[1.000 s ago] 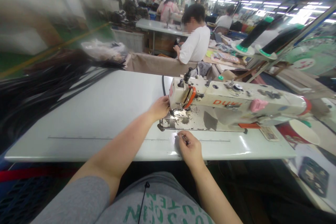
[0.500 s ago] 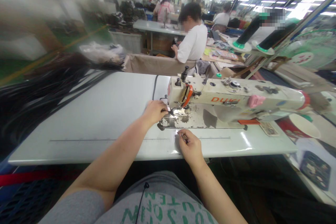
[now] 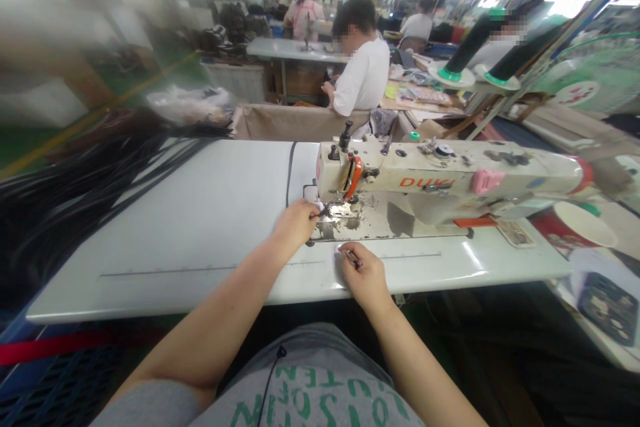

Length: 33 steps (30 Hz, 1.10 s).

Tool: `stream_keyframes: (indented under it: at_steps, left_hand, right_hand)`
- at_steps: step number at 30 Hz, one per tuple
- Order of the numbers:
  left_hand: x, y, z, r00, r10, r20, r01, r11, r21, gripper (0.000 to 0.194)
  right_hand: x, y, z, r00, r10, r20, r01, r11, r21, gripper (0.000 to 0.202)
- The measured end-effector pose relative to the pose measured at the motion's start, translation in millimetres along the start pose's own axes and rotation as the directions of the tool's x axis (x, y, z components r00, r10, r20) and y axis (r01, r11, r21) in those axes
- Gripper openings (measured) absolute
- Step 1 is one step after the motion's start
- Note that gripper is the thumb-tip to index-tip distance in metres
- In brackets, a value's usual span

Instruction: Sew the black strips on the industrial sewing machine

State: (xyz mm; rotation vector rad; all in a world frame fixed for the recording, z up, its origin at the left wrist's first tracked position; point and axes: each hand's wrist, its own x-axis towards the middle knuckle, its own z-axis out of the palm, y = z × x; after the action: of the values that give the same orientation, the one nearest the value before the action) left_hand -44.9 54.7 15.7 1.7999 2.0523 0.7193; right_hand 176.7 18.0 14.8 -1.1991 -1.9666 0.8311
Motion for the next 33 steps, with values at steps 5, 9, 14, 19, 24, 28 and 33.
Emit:
stream_keyframes:
  at_steps: [5,9,14,19,24,28,33]
  left_hand:
    - [-18,19,10.0,0.998,-0.06,0.016,0.059,0.998,0.028,0.011]
    - [-26,31,14.4,0.997,-0.077,0.007,0.077,0.993,0.088,0.015]
    - [-30,37,11.6,0.995,-0.102,0.005,0.101,0.992,0.076,0.024]
    - [-31,36,8.6,0.989,-0.147,0.015,0.147,0.989,-0.011,0.027]
    - [-32,34,13.1,0.99,-0.141,-0.007,0.14,0.989,-0.053,0.027]
    - [-34,39,15.5,0.987,-0.152,0.044,0.153,0.987,-0.039,0.028]
    - [-33,51,10.8,0.978,-0.185,0.093,0.188,0.982,-0.027,0.02]
  right_hand:
    - [-1,2,1,1.0,0.01,0.002,-0.01,1.0,-0.004,0.02]
    - [-1,2,1,1.0,0.004,0.001,-0.004,1.0,0.012,0.02]
    - [-1,1,1,1.0,-0.001,-0.002,0.001,1.0,0.017,0.019]
    - [-1,0,1,1.0,-0.004,-0.009,0.004,1.0,0.012,0.018]
    - [-1,0,2,1.0,-0.001,-0.005,0.002,1.0,0.017,0.019]
    - [0,1,3,1.0,0.004,-0.004,-0.004,1.0,0.024,0.018]
    - [-2,2,1,1.0,-0.027,0.005,0.027,0.999,0.029,0.018]
